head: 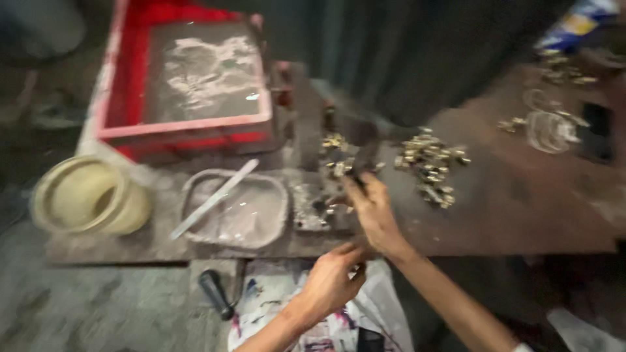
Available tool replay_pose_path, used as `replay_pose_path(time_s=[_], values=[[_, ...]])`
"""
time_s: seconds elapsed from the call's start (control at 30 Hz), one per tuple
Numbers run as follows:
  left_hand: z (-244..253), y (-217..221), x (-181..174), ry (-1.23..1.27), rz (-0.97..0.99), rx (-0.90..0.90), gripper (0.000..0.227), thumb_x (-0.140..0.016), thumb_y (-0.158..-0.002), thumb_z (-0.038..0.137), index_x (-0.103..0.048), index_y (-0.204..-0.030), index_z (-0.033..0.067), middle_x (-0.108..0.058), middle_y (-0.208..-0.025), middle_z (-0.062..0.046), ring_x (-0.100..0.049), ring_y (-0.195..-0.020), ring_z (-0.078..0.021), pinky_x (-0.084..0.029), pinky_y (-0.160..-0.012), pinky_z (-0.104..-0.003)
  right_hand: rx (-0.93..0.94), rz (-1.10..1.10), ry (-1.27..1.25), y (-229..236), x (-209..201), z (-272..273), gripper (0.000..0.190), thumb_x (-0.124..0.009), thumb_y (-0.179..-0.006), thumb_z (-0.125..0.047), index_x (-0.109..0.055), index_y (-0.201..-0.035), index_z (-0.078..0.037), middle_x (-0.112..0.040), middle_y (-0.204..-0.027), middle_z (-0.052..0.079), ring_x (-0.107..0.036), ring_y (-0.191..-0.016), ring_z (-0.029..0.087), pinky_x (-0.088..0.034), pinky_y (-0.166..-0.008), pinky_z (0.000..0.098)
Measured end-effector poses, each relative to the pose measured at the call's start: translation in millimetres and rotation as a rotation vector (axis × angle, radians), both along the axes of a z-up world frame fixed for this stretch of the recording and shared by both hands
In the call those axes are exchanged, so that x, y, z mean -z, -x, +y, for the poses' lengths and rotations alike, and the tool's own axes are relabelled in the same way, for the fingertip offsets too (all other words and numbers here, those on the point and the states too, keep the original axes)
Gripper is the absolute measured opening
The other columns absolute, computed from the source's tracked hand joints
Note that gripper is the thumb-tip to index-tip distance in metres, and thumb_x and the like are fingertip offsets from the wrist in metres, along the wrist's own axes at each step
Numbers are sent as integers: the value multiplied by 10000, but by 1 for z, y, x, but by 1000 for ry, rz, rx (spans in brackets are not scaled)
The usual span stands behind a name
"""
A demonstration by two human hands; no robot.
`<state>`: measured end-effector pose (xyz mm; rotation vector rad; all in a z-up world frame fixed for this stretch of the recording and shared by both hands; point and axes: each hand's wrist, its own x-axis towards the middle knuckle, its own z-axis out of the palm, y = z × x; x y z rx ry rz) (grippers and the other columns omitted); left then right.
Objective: The person operates a drill press to process small brass-colored metal parts. They pick up individual parts from a pile on the table, position them under the drill bit, and activate the machine to drill or deburr them. The processed parts are then dropped back onto the table, accumulating in a growing pile. The person repeats this cycle continuously throughout the video.
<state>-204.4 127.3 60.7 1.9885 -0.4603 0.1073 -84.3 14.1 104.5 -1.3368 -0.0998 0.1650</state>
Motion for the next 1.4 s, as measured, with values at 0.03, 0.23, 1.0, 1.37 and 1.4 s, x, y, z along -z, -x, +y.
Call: replay_pose_path(time_s=[0.03,0.23,1.0,1.37,1.4], values=[[22,18,-7,-3,106,-61,215,-730,-778,14,-746,-982,80,-684,-914,-131,-712,-829,-319,-570,-724,-413,7,-7,-19,13,11,5,261,-632,-1001,-189,-662,-1177,1,-715,-1039,39,-681,-824,110,-604,-747,306],[141,13,-35,-257,105,-431,175,-666,-863,63,-720,-1029,64,-711,-1034,-105,-704,-881,-343,-555,-759,-439,169,25,36,26,34,5,158,-654,-1100,-172,-660,-1120,-15,-593,-895,62,-459,-681,107,-337,-571,244],[107,6,-11,737,504,-374,160,-747,-877,82,-746,-1022,16,-772,-922,-39,-715,-820,-93,-576,-746,-238,57,-18,-10,22,28,0,162,-639,-1100,-131,-665,-1109,28,-664,-952,48,-595,-798,82,-494,-720,247],[55,-2,4,52,-4,-453,236,-752,-822,61,-712,-1055,58,-691,-989,-128,-695,-864,-348,-555,-750,-413,63,-37,0,17,32,0,239,-629,-1042,-148,-663,-1200,27,-722,-1036,41,-642,-860,92,-520,-756,253],[56,-6,0,60,-10,-440,213,-742,-838,58,-700,-1047,63,-688,-984,-124,-693,-875,-344,-552,-761,-413,88,-12,13,16,28,2,232,-632,-1013,-145,-671,-1161,30,-741,-1041,47,-680,-878,103,-556,-780,266]])
